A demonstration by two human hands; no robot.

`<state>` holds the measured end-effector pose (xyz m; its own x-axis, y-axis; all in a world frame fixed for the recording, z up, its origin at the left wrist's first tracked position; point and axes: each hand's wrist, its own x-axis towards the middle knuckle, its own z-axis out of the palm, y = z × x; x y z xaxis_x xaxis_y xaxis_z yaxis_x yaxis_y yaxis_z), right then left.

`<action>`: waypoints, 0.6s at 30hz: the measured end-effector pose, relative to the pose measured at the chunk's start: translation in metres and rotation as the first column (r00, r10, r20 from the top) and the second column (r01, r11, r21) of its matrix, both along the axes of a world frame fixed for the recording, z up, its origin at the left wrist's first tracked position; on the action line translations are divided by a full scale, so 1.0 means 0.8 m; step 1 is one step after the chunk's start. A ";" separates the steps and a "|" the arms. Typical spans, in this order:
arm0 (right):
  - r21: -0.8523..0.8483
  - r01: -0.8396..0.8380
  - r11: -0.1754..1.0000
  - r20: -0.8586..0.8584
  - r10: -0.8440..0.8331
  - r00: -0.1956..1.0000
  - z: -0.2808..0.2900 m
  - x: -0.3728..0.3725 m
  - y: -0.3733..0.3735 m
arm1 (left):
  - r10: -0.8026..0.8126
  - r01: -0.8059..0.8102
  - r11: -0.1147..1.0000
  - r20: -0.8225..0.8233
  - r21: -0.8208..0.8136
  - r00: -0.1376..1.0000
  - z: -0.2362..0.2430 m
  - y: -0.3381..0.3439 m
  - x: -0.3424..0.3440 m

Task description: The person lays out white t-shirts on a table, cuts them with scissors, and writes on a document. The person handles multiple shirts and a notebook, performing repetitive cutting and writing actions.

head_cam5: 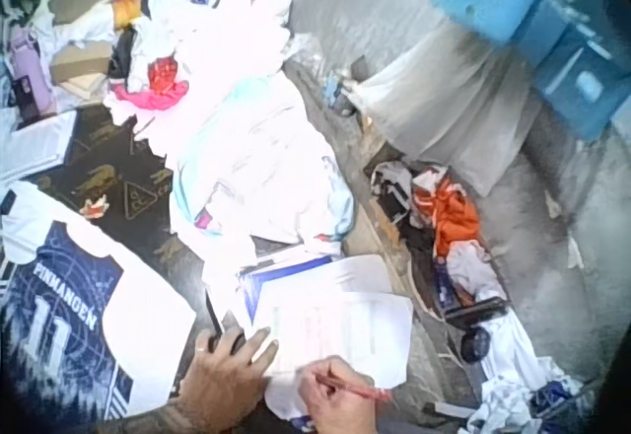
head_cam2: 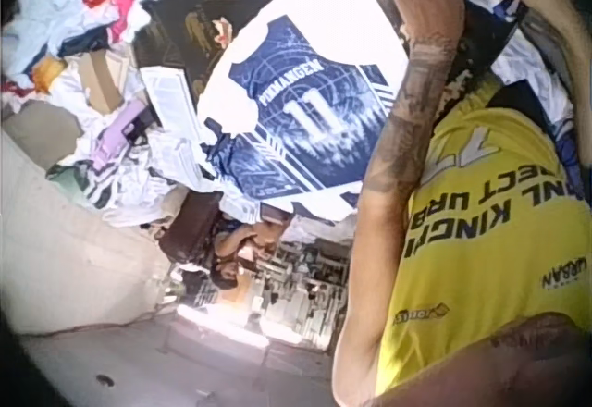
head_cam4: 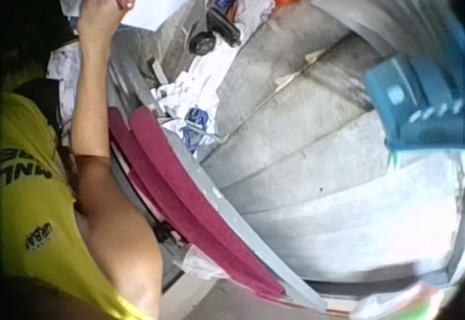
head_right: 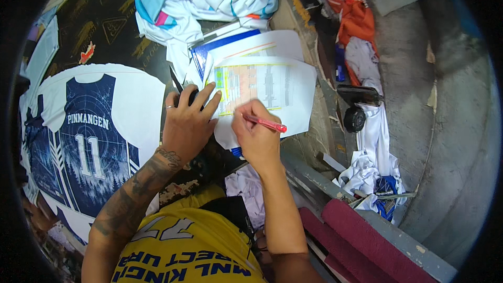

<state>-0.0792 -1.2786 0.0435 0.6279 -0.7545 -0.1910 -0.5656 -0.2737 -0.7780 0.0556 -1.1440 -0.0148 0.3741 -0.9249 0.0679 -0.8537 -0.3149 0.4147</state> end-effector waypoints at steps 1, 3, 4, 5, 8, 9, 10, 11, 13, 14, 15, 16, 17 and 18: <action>0.017 -0.030 0.999 -0.114 0.032 0.993 0.006 -0.011 -0.001 | 0.010 -0.009 0.999 0.019 -0.031 1.000 0.003 -0.004 0.000; 0.006 -0.062 0.998 -0.348 0.060 0.936 0.007 -0.029 -0.002 | 0.014 -0.014 1.000 -0.021 0.004 1.000 0.014 -0.012 0.001; -0.030 -0.124 0.992 -0.389 0.102 0.915 0.002 -0.034 -0.005 | 0.045 -0.049 0.995 -0.048 -0.091 0.998 0.019 -0.017 0.002; -0.073 -0.167 0.983 -0.469 0.114 0.876 -0.004 -0.037 -0.010 | 0.061 -0.073 0.990 -0.107 -0.117 0.992 0.025 -0.018 0.004; -0.287 -0.204 0.936 -0.573 0.003 0.820 -0.012 -0.041 -0.027 | 0.107 -0.172 0.937 -0.219 -0.303 0.970 0.031 0.011 0.020; -0.368 -0.166 0.915 -0.526 -0.058 0.849 -0.008 -0.042 -0.030 | 0.119 -0.205 0.910 -0.247 -0.360 0.962 0.027 0.040 0.031; -0.416 -0.122 0.901 -0.506 -0.118 0.854 0.000 -0.042 -0.029 | 0.239 -0.340 0.877 -0.306 -0.340 0.922 0.021 0.080 0.042; -0.473 -0.014 0.881 -0.436 -0.219 0.873 0.009 -0.042 -0.023 | 0.365 -0.428 0.839 -0.235 -0.336 0.901 0.010 0.134 0.058; -0.459 0.010 0.889 -0.219 -0.124 0.968 0.029 -0.036 0.019 | 0.608 -0.640 0.718 -0.199 -0.275 0.768 -0.022 0.269 0.090; -0.441 0.025 0.897 -0.142 -0.098 0.985 0.035 -0.030 0.050 | 0.683 -0.672 0.698 -0.050 -0.250 0.728 -0.040 0.350 0.104; -0.411 -0.101 0.906 -0.078 0.076 0.994 0.035 -0.023 0.097 | 0.754 -0.736 0.652 0.046 -0.182 0.656 -0.055 0.440 0.115; -0.387 -0.264 0.883 -0.047 0.267 0.962 0.025 -0.007 0.149 | 0.852 -0.838 0.523 0.127 -0.157 0.508 -0.074 0.521 0.122; -0.375 -0.445 0.813 -0.053 0.460 0.886 0.009 0.009 0.206 | 0.853 -0.844 0.510 0.221 -0.166 0.472 -0.088 0.605 0.121; -0.349 -0.601 0.719 -0.067 0.621 0.781 -0.010 0.023 0.268 | 0.887 -0.891 0.417 0.294 -0.179 0.356 -0.095 0.686 0.119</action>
